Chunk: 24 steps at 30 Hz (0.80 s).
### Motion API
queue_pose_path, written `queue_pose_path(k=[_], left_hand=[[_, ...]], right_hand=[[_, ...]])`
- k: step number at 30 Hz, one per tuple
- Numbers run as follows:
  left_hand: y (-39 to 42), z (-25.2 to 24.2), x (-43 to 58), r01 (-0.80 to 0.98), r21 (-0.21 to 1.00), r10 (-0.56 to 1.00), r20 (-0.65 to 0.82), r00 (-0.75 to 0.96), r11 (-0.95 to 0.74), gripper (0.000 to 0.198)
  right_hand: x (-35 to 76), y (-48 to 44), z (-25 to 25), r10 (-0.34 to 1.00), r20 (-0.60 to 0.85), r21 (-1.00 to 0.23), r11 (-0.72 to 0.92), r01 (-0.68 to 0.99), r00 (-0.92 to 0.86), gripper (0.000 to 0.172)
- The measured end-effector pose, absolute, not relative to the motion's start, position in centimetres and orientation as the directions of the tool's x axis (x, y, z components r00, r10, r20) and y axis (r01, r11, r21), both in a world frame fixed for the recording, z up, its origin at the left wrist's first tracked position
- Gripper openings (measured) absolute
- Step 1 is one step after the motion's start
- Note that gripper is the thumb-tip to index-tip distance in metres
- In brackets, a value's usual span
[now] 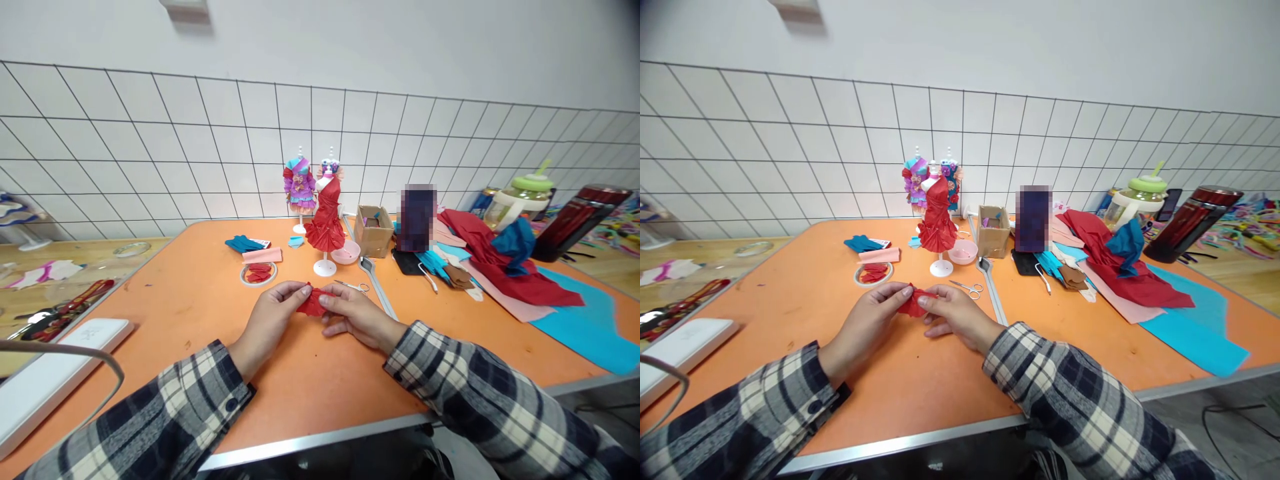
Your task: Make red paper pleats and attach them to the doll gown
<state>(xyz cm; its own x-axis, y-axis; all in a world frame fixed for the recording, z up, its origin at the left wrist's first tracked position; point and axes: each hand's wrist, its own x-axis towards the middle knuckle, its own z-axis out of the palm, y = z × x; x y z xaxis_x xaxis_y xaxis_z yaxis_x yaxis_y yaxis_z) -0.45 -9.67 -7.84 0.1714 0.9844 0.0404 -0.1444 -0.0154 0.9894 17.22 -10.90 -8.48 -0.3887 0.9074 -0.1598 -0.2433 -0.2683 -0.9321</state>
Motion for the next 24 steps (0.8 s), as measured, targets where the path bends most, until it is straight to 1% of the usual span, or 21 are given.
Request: queue_pose_path(k=[3,7,10,12,15,16,17,21,24], left_hand=[[-9.6,-7.9,-0.3,-0.176,0.984,0.988,0.017,0.154,0.011,0.024],[-9.9,-7.8,0.2,-0.375,0.923,0.984,-0.015,0.18,0.082,0.022],[-10.2,-7.7,0.6,-0.499,0.86,0.981,-0.01,0.192,0.106,0.019],[-10.3,-7.8,0.8,-0.527,0.841,0.978,-0.014,0.206,0.124,0.02],[-10.2,-8.2,0.9,-0.55,0.824,0.977,-0.023,0.21,0.138,0.021],[-10.2,-8.3,1.0,-0.562,0.815,0.979,-0.028,0.203,0.14,0.02],[-10.2,-8.3,1.0,-0.572,0.808,0.98,-0.035,0.195,0.143,0.02],[-10.2,-8.3,1.1,-0.565,0.814,0.981,-0.032,0.191,0.137,0.02],[-10.3,-8.3,1.2,-0.556,0.825,0.983,0.006,0.185,0.099,0.021]], right_hand=[[17.0,-10.7,-9.1,0.927,-0.173,-0.954,-0.242,-0.177,-0.333,0.039],[16.8,-10.7,-9.4,0.933,-0.11,-0.954,-0.196,-0.226,-0.344,0.041],[16.4,-11.0,-9.1,0.937,-0.037,-0.954,-0.137,-0.268,-0.348,0.047],[16.1,-11.2,-9.0,0.946,0.006,-0.962,-0.083,-0.26,-0.325,0.052],[15.5,-11.3,-9.1,0.96,0.048,-0.966,-0.025,-0.257,-0.274,0.066],[15.4,-11.2,-9.2,0.964,0.057,-0.967,-0.012,-0.256,-0.259,0.067],[15.3,-11.1,-9.3,0.968,0.062,-0.968,-0.002,-0.251,-0.245,0.064],[15.4,-10.6,-9.8,0.975,0.034,-0.975,-0.015,-0.221,-0.22,0.037],[15.5,-10.4,-10.1,0.954,-0.015,-0.959,-0.098,-0.264,-0.3,0.031]])
